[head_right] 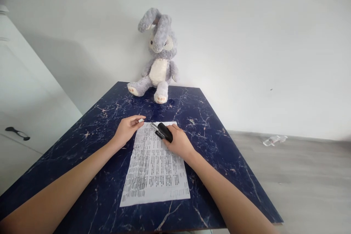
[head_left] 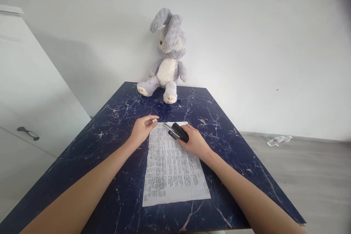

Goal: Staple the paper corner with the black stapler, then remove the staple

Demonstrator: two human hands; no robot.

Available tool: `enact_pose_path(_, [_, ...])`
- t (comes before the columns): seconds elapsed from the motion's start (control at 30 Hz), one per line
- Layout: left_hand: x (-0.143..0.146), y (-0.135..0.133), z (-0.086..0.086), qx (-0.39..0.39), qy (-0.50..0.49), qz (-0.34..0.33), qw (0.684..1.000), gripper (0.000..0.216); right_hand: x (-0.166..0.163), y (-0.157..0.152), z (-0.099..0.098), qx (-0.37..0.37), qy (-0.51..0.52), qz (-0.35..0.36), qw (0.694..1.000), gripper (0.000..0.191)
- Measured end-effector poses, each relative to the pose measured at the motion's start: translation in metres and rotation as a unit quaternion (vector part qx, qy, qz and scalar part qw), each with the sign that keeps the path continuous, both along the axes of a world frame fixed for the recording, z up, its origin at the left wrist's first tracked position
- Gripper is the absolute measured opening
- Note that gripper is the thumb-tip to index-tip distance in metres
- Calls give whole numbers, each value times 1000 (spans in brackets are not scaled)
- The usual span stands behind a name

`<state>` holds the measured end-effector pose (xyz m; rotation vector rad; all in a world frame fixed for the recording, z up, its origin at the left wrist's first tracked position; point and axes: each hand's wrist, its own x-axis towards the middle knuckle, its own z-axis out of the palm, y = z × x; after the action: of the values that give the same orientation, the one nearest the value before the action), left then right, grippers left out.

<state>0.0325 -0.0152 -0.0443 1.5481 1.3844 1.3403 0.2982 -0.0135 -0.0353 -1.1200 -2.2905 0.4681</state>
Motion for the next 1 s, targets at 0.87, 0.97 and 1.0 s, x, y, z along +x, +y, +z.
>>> enact_pose_path(0.87, [15, -8, -3, 44, 229, -141, 962, 15, 1, -4, -1, -16, -7, 31, 999, 31])
enact_pose_path(0.97, [15, -7, -5, 51, 234, -141, 961, 15, 2, -3, -2, -17, -7, 30, 999, 31])
enact_pose_path(1.0, [15, -6, -5, 52, 233, -141, 961, 15, 2, -3, -2, -16, -8, 30, 999, 31])
